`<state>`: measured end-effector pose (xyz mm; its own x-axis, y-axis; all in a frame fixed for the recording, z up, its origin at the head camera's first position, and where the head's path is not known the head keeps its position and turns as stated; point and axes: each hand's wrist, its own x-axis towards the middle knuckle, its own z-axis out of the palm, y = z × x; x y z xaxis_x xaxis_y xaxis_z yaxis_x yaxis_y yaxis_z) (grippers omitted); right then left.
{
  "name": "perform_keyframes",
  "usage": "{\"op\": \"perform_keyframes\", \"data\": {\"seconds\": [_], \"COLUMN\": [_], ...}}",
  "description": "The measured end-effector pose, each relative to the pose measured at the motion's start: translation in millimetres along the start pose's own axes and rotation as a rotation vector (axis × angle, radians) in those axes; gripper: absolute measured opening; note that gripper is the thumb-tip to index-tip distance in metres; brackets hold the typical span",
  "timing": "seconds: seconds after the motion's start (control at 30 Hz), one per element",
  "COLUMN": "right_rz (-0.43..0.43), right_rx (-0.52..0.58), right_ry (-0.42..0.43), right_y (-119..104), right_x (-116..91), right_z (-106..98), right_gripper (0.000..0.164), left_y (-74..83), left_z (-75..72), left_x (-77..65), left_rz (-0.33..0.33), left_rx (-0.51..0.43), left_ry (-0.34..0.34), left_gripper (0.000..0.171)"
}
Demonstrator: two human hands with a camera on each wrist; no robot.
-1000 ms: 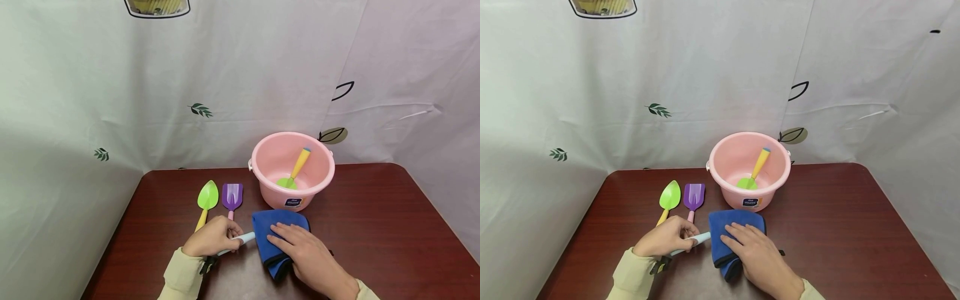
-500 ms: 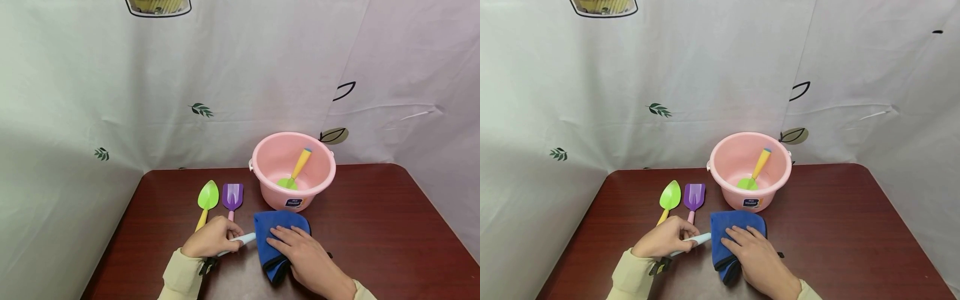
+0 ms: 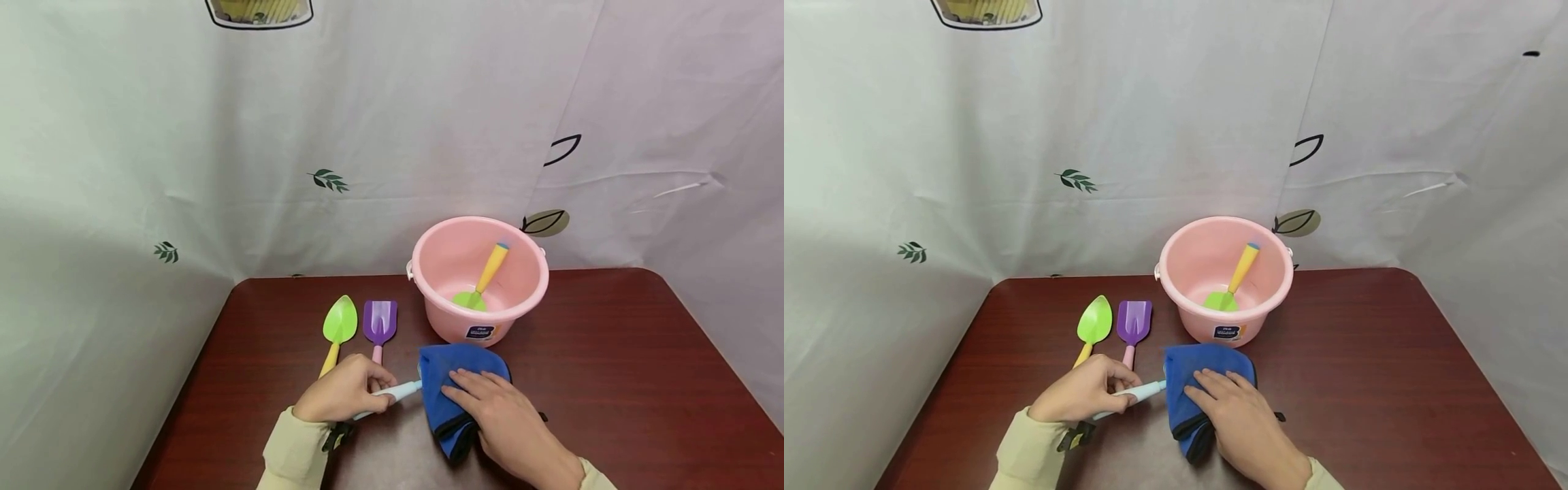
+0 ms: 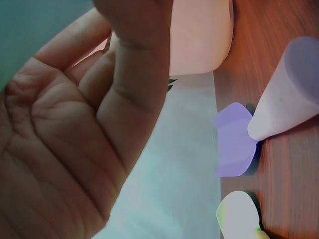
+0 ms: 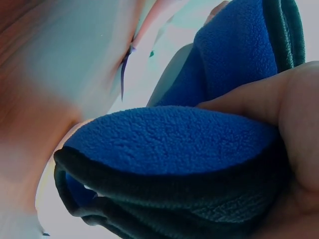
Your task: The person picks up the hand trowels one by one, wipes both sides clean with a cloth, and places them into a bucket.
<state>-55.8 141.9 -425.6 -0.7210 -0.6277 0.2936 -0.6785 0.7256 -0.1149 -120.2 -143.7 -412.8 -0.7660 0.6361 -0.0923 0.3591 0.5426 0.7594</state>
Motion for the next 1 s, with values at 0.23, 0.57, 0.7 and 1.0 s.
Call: {"op": "perform_keyframes", "data": {"seconds": [0.23, 0.57, 0.7, 1.0], "right_rz": [0.089, 0.077, 0.108, 0.124], "right_rx": [0.011, -0.02, -0.027, -0.008], "right_ry": [-0.038, 0.095, 0.097, 0.184], "right_y": [2, 6, 9, 17], "right_x": [-2, -6, -8, -9], "right_z": [-1, -1, -3, -10], "right_gripper": [0.055, 0.054, 0.054, 0.064], "left_y": [-0.6, -6.4, -8.1, -10.4], "left_z": [-0.6, -2.8, -4.4, -5.2], "left_x": [-3.1, -5.7, -7.8, -12.2], "left_rz": [-0.005, -0.015, -0.031, -0.082], "left_rx": [0.007, -0.016, -0.049, -0.179], "left_ry": [0.013, 0.018, 0.018, 0.049], "left_gripper": [0.011, 0.011, 0.012, 0.018]}}
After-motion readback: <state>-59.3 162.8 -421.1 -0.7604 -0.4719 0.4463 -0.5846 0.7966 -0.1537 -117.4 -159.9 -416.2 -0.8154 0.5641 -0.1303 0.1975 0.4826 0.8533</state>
